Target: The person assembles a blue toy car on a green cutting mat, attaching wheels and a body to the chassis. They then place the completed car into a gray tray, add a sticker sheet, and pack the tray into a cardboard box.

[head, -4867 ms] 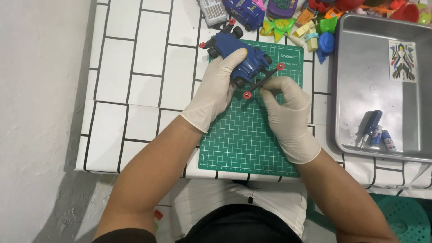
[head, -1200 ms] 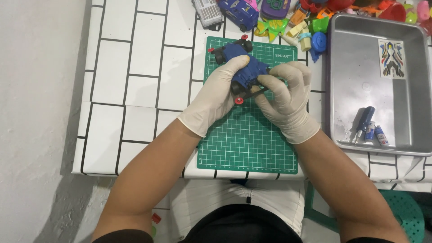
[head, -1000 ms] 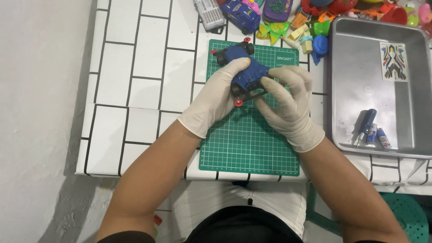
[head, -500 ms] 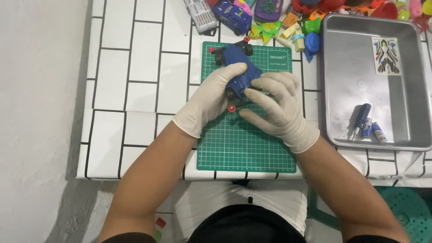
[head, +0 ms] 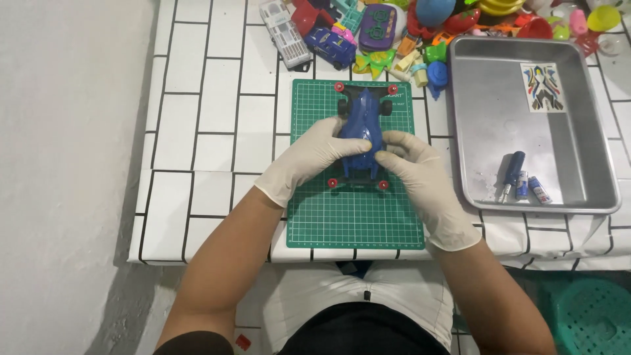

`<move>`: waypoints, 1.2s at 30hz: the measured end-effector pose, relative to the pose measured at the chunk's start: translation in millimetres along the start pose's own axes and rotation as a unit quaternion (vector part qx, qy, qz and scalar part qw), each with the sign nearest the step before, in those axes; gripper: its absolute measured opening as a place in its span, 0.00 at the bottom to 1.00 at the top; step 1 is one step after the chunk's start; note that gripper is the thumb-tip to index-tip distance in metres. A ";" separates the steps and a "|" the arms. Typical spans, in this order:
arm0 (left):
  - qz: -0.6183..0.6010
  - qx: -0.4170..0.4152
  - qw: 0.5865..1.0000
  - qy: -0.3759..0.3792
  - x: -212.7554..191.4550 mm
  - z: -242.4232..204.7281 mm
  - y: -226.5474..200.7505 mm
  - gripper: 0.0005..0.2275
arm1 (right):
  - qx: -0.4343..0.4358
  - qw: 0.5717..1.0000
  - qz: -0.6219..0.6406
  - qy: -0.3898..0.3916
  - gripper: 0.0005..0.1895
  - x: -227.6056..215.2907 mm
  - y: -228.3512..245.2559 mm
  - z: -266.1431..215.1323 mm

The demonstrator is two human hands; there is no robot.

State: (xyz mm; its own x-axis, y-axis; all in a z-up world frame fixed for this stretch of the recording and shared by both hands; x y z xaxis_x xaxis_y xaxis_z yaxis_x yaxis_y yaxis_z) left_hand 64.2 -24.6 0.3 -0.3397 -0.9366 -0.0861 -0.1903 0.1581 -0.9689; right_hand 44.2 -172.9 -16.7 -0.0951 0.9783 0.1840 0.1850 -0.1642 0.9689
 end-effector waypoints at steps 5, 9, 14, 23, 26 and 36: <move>-0.011 0.015 0.999 -0.044 -0.9 -4.2 2.1 0.29 | 0.004 1.000 0.007 -0.027 0.24 -16.0 -14.6 2.2; 0.027 0.014 0.996 -0.089 -5.1 -10.0 6.2 0.32 | -0.003 0.999 -0.002 -0.041 0.25 -22.6 -18.3 3.7; 0.060 0.008 0.990 -0.131 -5.3 -12.7 20.5 0.30 | -0.004 0.998 -0.045 -0.041 0.25 -11.9 -6.9 -3.2; 0.246 0.000 0.951 -0.188 -10.4 -17.0 16.0 0.23 | -0.010 0.976 -0.217 -0.026 0.24 -18.6 -26.1 21.4; 0.269 0.010 0.942 -0.199 -12.3 -18.1 12.2 0.22 | -0.023 0.954 -0.300 -0.018 0.22 -16.3 -12.9 22.0; 0.382 0.016 0.902 -0.202 -12.7 -14.9 15.6 0.24 | -0.011 0.912 -0.411 0.011 0.19 -2.3 2.1 24.0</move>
State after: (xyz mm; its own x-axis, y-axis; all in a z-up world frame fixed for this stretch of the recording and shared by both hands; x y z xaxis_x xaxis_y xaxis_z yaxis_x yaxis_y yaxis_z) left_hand 51.8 -5.5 -10.3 0.0042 -0.5971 -0.8022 -0.0145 0.8021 -0.5971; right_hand 68.3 -172.4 -19.0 -0.2128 0.7696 -0.6020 0.0224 0.6198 0.7845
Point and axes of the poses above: each hand's wrist, its own z-axis towards the middle knuckle, its own x-axis out of the palm, y = z × x, the point moved 10 cm from there along z, towards the middle knuckle, and after that the axes turned 9 degrees about z, right-handed, at the moved point
